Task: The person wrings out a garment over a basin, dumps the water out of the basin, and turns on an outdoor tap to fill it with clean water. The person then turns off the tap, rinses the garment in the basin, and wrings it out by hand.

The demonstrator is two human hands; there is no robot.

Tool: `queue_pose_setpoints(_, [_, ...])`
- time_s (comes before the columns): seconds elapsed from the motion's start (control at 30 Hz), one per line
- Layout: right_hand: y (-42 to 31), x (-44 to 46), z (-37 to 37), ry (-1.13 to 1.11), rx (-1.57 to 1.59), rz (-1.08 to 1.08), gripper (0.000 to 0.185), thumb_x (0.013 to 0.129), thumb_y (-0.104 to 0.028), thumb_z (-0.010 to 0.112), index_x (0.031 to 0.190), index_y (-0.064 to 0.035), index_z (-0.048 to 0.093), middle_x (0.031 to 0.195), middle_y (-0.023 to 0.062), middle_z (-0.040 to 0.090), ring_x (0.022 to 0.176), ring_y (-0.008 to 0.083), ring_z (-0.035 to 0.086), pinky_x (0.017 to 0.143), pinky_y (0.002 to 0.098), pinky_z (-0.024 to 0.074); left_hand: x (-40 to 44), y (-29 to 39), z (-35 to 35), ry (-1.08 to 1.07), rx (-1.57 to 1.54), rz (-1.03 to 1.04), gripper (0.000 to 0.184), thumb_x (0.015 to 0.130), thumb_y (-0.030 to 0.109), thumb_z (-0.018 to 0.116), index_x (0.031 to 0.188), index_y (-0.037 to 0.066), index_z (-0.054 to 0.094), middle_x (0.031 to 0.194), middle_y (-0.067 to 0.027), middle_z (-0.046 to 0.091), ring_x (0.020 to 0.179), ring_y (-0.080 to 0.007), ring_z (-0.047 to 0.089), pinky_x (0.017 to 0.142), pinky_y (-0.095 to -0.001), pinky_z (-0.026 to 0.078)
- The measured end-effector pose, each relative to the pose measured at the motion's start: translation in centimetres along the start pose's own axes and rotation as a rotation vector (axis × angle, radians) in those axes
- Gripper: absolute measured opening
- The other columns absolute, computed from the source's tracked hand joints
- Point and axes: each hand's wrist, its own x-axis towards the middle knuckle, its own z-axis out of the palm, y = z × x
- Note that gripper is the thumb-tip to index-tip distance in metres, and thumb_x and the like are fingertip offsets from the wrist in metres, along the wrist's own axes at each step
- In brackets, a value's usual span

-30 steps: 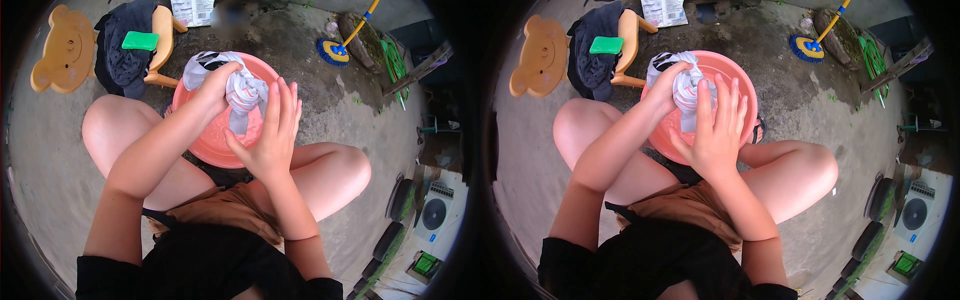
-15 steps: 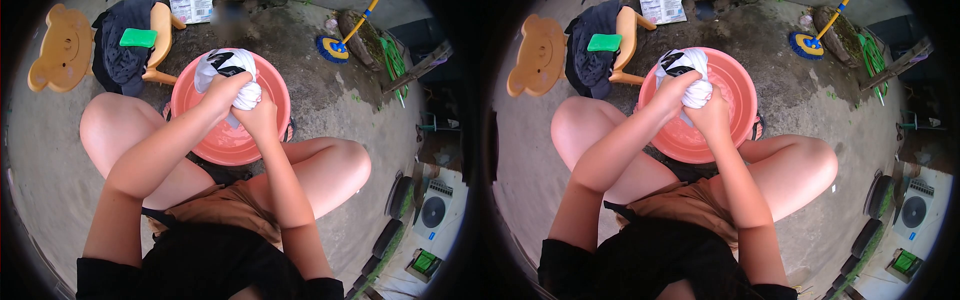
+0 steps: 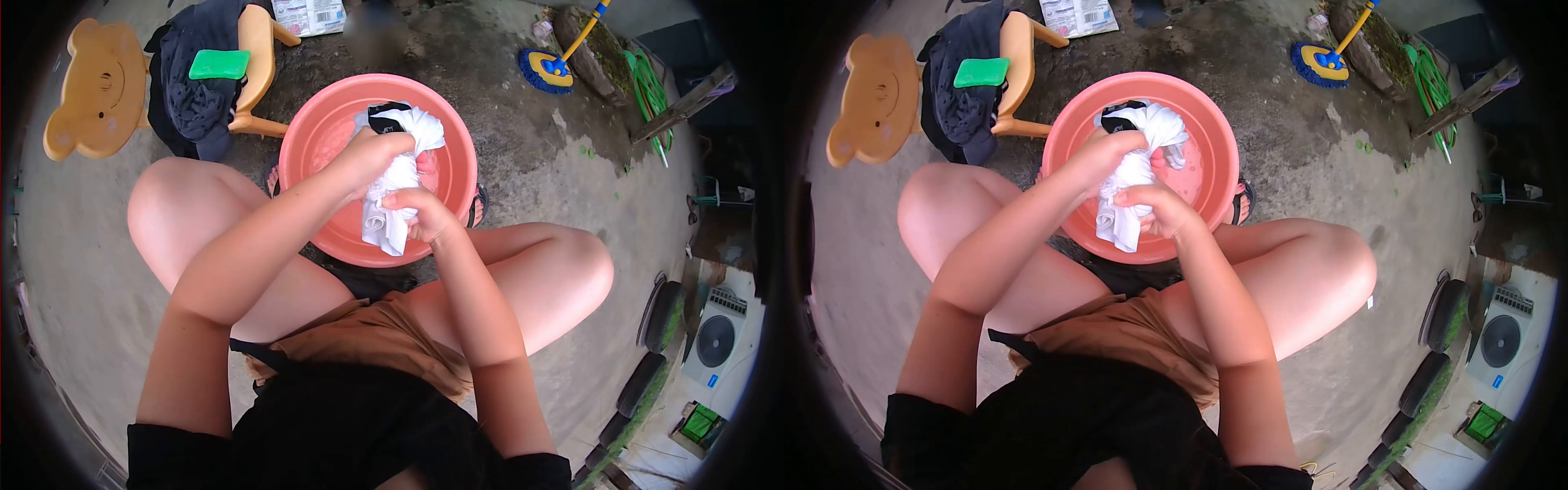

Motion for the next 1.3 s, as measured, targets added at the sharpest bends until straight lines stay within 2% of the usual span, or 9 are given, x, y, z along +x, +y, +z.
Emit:
queue_pose_setpoints(0.13, [-1.7,-0.3,0.3,-0.048,-0.185,0.066,0.033,0.075,-0.019,0.066,0.1,-0.0035,0.053,0.069,-0.0017,0.053,0.042,0.0017,0.03,0.038,0.0173,0.0185,1.2,-0.9,-1.5,0.05,-0.063,-0.09,0.017,0.077,0.008,0.05,0.09,-0.001,0.058,0.076,-0.0086,0.062,0.068,-0.0176,0.062,0.062,-0.0323,0.052])
queue_pose_setpoints(0.23, [-2.9,-1.0,0.7,-0.01,-0.47,0.008,0.035,0.082,-0.029,0.06,0.104,-0.0021,0.053,0.076,0.0005,0.055,0.048,0.0036,0.037,0.041,0.0189,0.0234,1.9,-0.9,-2.2,0.087,-0.095,-0.115,0.017,0.078,0.011,0.051,0.09,0.0,0.058,0.077,-0.0088,0.062,0.067,-0.018,0.062,0.062,-0.0323,0.052])
queue_pose_setpoints(0.43, [-1.6,-0.8,-2.1,0.154,-0.166,-0.266,0.049,0.092,-0.045,0.038,0.108,-0.0027,0.056,0.09,0.0029,0.057,0.07,0.0096,0.051,0.053,0.0231,0.0381,1.8,1.8,-2.2,0.066,-0.355,-0.047,0.022,0.08,0.013,0.047,0.095,0.0,0.057,0.082,-0.0107,0.062,0.074,-0.0225,0.062,0.068,-0.0357,0.053])
queue_pose_setpoints(0.57, [0.7,1.6,-2.7,0.793,-1.2,-0.739,0.083,0.079,-0.038,0.063,0.138,0.0026,0.023,0.13,0.0242,0.039,0.117,0.0354,0.046,0.089,0.0413,0.0439,1.8,3.3,-2.6,0.073,-0.537,0.049,0.023,0.08,0.012,0.045,0.096,-0.001,0.056,0.084,-0.0126,0.061,0.076,-0.0241,0.062,0.071,-0.0375,0.053])
queue_pose_setpoints(0.6, [0.1,0.9,-1.0,0.748,-1.201,-0.616,0.105,0.07,-0.037,0.072,0.142,0.0028,0.007,0.14,0.0304,0.021,0.129,0.0431,0.029,0.103,0.0469,0.0319,1.6,3.7,-2.4,0.03,-0.607,0.029,0.024,0.079,0.011,0.045,0.098,-0.002,0.054,0.087,-0.0138,0.061,0.079,-0.0246,0.061,0.073,-0.0384,0.053])
queue_pose_setpoints(0.77, [3.3,8.6,-1.0,0.884,-1.267,-0.817,0.101,0.072,-0.044,0.069,0.141,0.0039,0.014,0.142,0.0287,0.02,0.131,0.0419,0.027,0.104,0.0449,0.0303,-0.2,3.6,-0.3,0.129,-0.663,0.004,0.027,0.079,0.01,0.046,0.102,-0.003,0.053,0.09,-0.016,0.059,0.082,-0.0249,0.06,0.076,-0.0386,0.052])
queue_pose_setpoints(0.97, [1.1,11.1,1.4,0.635,-0.53,-0.924,0.076,0.083,-0.048,0.055,0.141,-0.0084,0.026,0.145,0.0256,0.018,0.128,0.0407,0.03,0.103,0.0483,0.0293,-1.1,3.3,-0.9,0.103,-0.622,-0.029,0.019,0.078,0.012,0.049,0.09,-0.001,0.056,0.081,-0.0119,0.06,0.075,-0.0229,0.06,0.076,-0.0356,0.05])
queue_pose_setpoints(1.1, [-1.9,11.5,0.7,0.396,0.015,-0.927,0.061,0.08,-0.035,0.061,0.129,-0.0067,0.04,0.13,0.0242,0.039,0.113,0.0401,0.045,0.096,0.0459,0.036,-1.6,3.7,-0.1,-0.054,-0.752,-0.109,0.027,0.077,0.013,0.049,0.099,-0.002,0.051,0.084,-0.0099,0.056,0.077,-0.0196,0.057,0.079,-0.0338,0.047])
queue_pose_setpoints(1.3, [-6.3,8.0,-2.8,0.397,-1.02,-1.218,0.04,0.06,-0.011,0.071,0.097,-0.0016,0.059,0.097,0.0149,0.059,0.09,0.0324,0.059,0.076,0.0373,0.0488,-2.7,3.9,0.4,-0.208,-0.667,-0.229,0.048,0.077,0.018,0.054,0.117,-0.007,0.044,0.087,-0.0087,0.053,0.078,-0.0164,0.055,0.079,-0.0354,0.047])
